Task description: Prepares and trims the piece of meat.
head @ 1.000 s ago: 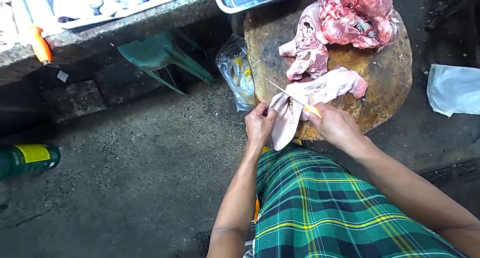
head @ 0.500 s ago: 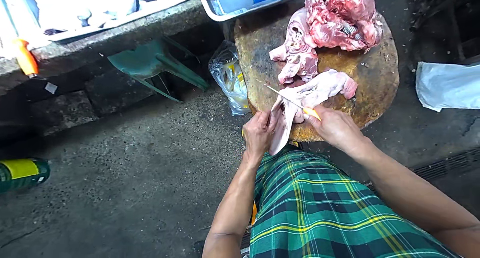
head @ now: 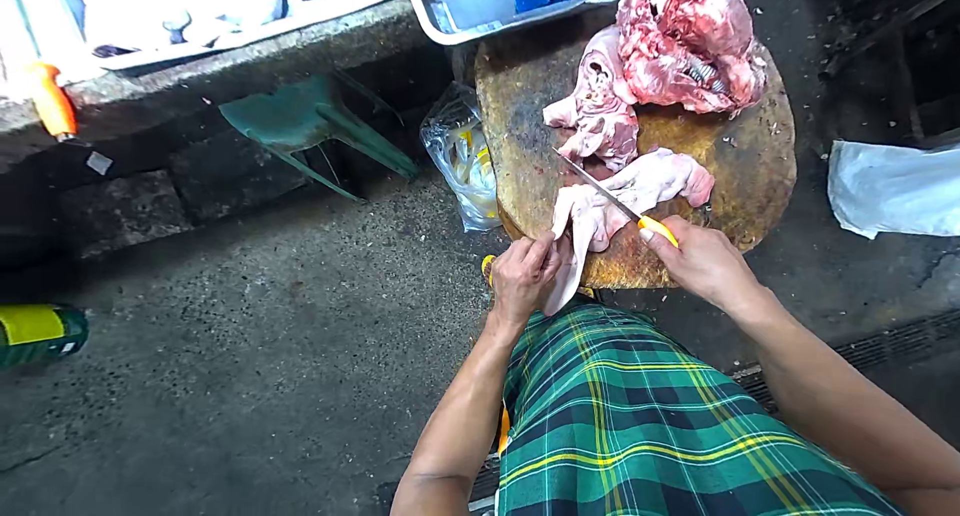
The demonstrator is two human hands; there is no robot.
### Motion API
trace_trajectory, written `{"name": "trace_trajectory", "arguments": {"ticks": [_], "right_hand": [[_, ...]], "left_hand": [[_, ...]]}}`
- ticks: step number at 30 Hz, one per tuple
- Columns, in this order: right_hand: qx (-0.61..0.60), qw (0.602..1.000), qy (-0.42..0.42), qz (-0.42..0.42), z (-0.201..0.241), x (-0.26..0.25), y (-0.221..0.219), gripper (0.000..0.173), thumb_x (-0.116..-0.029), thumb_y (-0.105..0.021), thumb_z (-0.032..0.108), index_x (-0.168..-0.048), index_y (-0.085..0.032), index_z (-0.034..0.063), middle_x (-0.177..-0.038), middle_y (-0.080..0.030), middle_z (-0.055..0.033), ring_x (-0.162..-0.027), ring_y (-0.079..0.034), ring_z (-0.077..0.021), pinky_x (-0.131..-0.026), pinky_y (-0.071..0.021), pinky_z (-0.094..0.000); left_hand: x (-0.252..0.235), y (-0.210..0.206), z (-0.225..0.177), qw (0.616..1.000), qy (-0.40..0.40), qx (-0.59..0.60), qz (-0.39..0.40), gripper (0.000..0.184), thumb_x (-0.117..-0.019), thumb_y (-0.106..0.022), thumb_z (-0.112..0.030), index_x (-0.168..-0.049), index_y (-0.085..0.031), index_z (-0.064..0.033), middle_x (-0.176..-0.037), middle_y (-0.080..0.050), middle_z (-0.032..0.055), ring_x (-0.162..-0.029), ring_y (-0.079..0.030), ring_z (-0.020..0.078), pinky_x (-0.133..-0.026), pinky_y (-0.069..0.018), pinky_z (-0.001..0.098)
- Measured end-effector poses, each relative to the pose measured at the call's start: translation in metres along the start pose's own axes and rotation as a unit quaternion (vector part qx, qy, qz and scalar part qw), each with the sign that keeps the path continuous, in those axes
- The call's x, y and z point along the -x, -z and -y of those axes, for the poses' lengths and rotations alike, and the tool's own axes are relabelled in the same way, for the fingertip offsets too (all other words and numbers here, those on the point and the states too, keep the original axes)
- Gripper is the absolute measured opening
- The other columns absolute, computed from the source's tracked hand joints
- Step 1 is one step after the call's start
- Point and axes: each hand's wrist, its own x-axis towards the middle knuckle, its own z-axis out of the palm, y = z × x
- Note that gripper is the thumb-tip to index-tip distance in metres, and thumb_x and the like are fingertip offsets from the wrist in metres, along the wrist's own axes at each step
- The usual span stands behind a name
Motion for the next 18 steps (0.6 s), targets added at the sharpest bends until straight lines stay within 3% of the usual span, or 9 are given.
{"name": "trace_trajectory", "arguments": {"ticks": [4, 6, 8, 11, 14, 18], "right_hand": [[0.003, 0.998, 0.054, 0.028, 0.008, 0.000, -0.002, 0.050, -0.1034, -0.045, 0.063, -0.115, -0.068, 0.0210, -0.082, -0.070, -0.0067, -0.075, -0.070, -0.0276, -0.066, -0.0570, -0.0560], [0.029, 0.999, 0.030, 0.027, 0.005, -0.006, -0.007, 0.050, -0.1045, -0.044, 0.061, -0.113, -0.066, 0.0165, -0.085, -0.070, -0.0112, -0.080, -0.071, -0.0340, -0.069, -0.0567, -0.0597], [0.042, 0.999, -0.014, 0.014, -0.007, -0.012, -0.012, 0.052, -0.1057, -0.043, 0.059, -0.115, -0.064, 0.0126, -0.090, -0.070, -0.0168, -0.085, -0.071, -0.0404, -0.071, -0.0555, -0.0640], [0.020, 0.999, -0.026, 0.011, -0.016, -0.010, -0.014, 0.054, -0.1056, -0.042, 0.060, -0.121, -0.064, 0.0128, -0.093, -0.071, -0.0168, -0.088, -0.071, -0.0392, -0.075, -0.0554, -0.0644], [-0.023, 1.000, 0.002, 0.014, -0.010, 0.007, -0.023, 0.052, -0.1053, -0.042, 0.061, -0.116, -0.065, 0.0152, -0.083, -0.068, -0.0121, -0.077, -0.070, -0.0336, -0.067, -0.0556, -0.0594], [-0.059, 0.997, 0.039, 0.008, -0.001, 0.017, -0.033, 0.051, -0.1050, -0.043, 0.061, -0.115, -0.067, 0.0172, -0.081, -0.068, -0.0085, -0.074, -0.069, -0.0284, -0.065, -0.0559, -0.0555]], "left_hand": [[0.002, -0.004, -0.001, 1.000, 0.027, 0.013, -0.005, 0.018, -0.0958, -0.068, -0.017, -0.108, -0.078, -0.0079, -0.084, -0.071, 0.0080, -0.074, -0.068, 0.0189, -0.065, -0.0585, 0.0350], [-0.004, 0.000, -0.005, 0.990, 0.128, 0.059, 0.017, 0.018, -0.0996, -0.066, -0.019, -0.107, -0.076, -0.0061, -0.090, -0.073, 0.0071, -0.079, -0.070, 0.0148, -0.073, -0.0608, 0.0343], [-0.015, 0.010, -0.009, 0.941, 0.297, 0.148, 0.069, 0.020, -0.1025, -0.061, -0.021, -0.110, -0.074, -0.0072, -0.094, -0.074, 0.0031, -0.082, -0.070, 0.0099, -0.078, -0.0604, 0.0331], [-0.023, 0.015, 0.002, 0.837, 0.443, 0.311, 0.078, 0.024, -0.1051, -0.058, -0.025, -0.106, -0.073, -0.0062, -0.084, -0.071, 0.0046, -0.073, -0.066, 0.0130, -0.069, -0.0576, 0.0357], [-0.018, 0.016, 0.007, 0.790, 0.474, 0.383, 0.068, 0.026, -0.1066, -0.054, -0.024, -0.107, -0.072, -0.0042, -0.083, -0.070, 0.0061, -0.071, -0.065, 0.0139, -0.066, -0.0565, 0.0334], [-0.013, 0.013, 0.007, 0.790, 0.462, 0.400, 0.061, 0.025, -0.1069, -0.054, -0.022, -0.107, -0.071, -0.0029, -0.084, -0.070, 0.0066, -0.074, -0.066, 0.0145, -0.069, -0.0575, 0.0342]]}}
